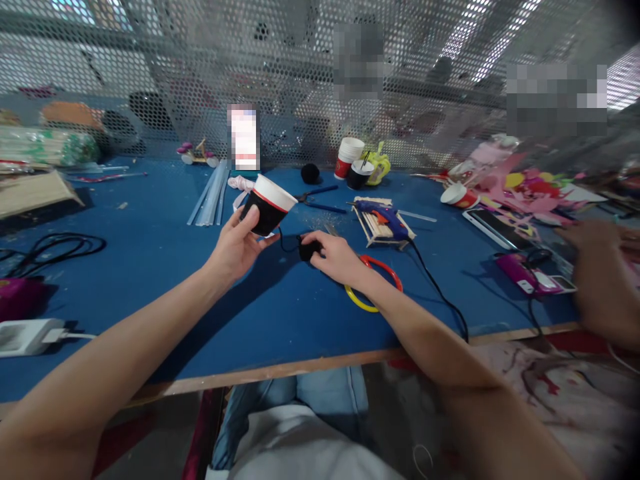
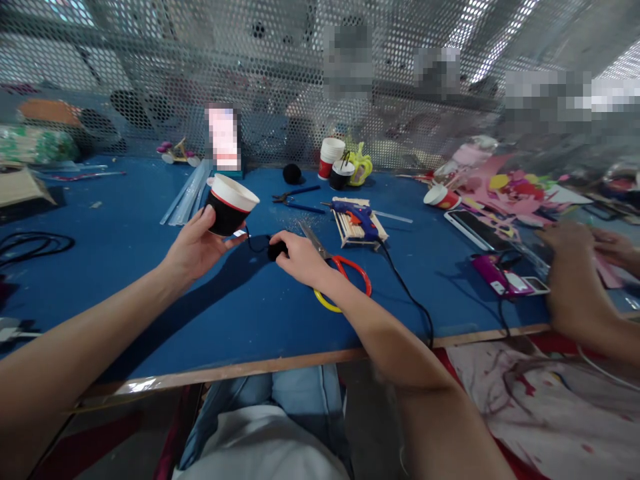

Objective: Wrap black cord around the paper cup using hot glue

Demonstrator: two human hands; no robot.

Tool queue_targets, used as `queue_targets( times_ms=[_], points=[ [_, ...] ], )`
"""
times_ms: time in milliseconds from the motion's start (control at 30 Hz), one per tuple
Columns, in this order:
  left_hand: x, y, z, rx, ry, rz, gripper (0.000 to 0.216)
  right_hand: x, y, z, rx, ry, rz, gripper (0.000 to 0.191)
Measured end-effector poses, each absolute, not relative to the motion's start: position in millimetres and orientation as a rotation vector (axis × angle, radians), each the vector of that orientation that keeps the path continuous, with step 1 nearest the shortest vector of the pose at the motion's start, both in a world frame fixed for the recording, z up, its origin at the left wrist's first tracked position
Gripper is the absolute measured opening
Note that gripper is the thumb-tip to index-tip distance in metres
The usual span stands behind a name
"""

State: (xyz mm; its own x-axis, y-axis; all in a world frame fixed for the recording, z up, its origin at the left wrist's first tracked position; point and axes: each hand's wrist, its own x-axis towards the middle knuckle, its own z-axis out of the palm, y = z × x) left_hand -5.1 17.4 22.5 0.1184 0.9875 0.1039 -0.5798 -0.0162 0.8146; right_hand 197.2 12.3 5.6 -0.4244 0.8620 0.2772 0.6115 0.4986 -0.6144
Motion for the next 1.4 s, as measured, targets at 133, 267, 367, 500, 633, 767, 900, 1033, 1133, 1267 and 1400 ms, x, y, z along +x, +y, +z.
queue_targets(
  times_ms=[133,267,367,500,633,767,900,1033,1133,1267,1400],
  points=[
    [-8.1,23.6,18.9,0.841,0.671,1.456,0.028,199.8,15.6,3.5,-1.198,-2.204,0.456,0.034],
    [-6.6,24.0,16.4,0.826,0.679,1.466,0.028,201.4,18.5,-0.2,-1.199,-2.214,0.241,0.033],
    [-3.7,21.6,17.2,0.824,0.694,1.461,0.030,200.3,17.4,-1.0,-1.204,-2.295,0.015,0.034],
    [-1.8,19.1,18.1,0.842,0.707,1.436,0.031,194.7,12.6,2.6,-1.262,-2.452,-0.209,0.032],
    [-2.2,18.9,16.5,0.828,0.712,1.431,0.034,189.6,7.9,4.3,-1.284,-2.533,-0.206,0.032],
    [-1.6,19.0,14.7,0.818,0.705,1.431,0.035,187.3,3.2,4.0,-1.314,-2.560,-0.194,0.033],
    [-1.0,18.9,13.4,0.834,0.697,1.438,0.030,186.3,-0.9,7.4,-1.388,-2.539,-0.131,0.027],
    [-1.0,18.8,12.7,0.849,0.693,1.436,0.030,183.6,-3.5,11.4,-1.418,-2.584,-0.068,0.024],
    [-0.6,18.3,12.9,0.853,0.684,1.431,0.033,179.0,-5.5,13.4,-1.450,-2.625,-0.083,0.023],
    [0.4,17.5,14.4,0.847,0.685,1.439,0.034,172.0,-8.5,17.4,-1.555,-2.663,-0.109,0.023],
    [0.7,16.9,15.5,0.844,0.682,1.440,0.033,170.5,-9.9,20.6,-1.638,-2.671,-0.081,0.023]
  ],
)
